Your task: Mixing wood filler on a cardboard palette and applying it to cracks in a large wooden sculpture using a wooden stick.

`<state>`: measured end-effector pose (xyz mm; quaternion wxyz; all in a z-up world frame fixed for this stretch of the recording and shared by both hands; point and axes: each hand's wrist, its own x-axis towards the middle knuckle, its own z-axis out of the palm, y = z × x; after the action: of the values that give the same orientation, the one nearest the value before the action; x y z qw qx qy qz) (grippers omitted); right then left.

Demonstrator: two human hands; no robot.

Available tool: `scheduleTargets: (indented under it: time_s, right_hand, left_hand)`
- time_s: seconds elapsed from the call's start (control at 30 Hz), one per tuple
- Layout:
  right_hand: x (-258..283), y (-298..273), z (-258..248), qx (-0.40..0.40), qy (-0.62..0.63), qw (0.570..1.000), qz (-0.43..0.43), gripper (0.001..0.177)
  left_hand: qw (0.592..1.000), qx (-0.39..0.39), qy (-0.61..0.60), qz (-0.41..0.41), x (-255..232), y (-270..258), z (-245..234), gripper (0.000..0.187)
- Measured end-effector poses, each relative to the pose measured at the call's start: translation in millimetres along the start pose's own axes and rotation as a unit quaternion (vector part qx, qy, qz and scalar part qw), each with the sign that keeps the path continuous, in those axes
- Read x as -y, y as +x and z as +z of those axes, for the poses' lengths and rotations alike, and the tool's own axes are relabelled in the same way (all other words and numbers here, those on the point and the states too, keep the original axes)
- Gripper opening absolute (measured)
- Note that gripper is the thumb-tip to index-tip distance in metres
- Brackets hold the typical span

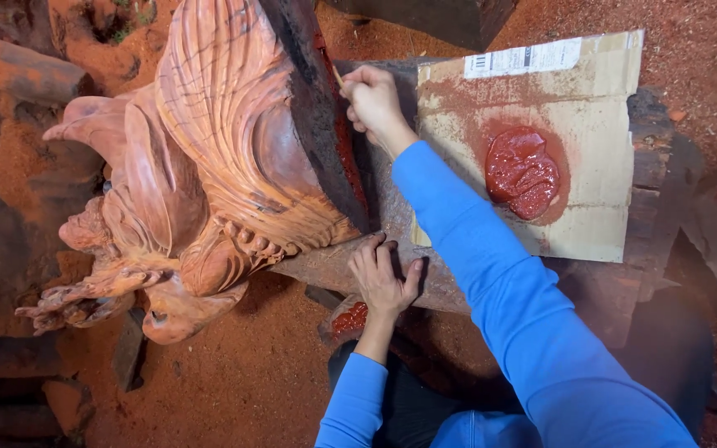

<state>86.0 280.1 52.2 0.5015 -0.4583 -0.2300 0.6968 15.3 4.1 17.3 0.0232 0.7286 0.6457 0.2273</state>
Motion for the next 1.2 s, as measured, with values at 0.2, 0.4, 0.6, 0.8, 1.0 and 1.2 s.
scheduleTargets:
  time_s: [0.2,0.4,0.6,0.8,1.0,1.2]
  right_hand:
    - [-12,-9,-9,0.073,0.09,0.991,-0.068,0.009]
    - [-38,-26,-14,-0.01,-0.221,0.943,-0.249,0.015]
    - [-37,-53,-49,-0.04,-0.36,0.918,-0.159,0.014]
    - [-34,-16,-25,-0.016,-0.275,0.944,-0.179,0.017]
    - [-50,-40,-32,0.027,-0.357,0.918,-0.168,0.016]
    - [-28,29,-29,-0.047,-0.34,0.92,-0.192,0.01]
  left_hand:
    - [1.0,-0.005,0.0,0.006,-3,3,-3,0.051]
    - [1.0,-0.006,0.008,0.006,-1,2,0,0.051]
    - [0.999,-0.017,-0.027,0.031,11,0,4,0.053]
    - [1.0,0.001,0.023,0.005,0,1,1,0.052]
    - [1.0,0.003,0.02,0.01,-1,3,0,0.052]
    - [1.0,-0.006,0.009,0.016,-2,3,-2,0.051]
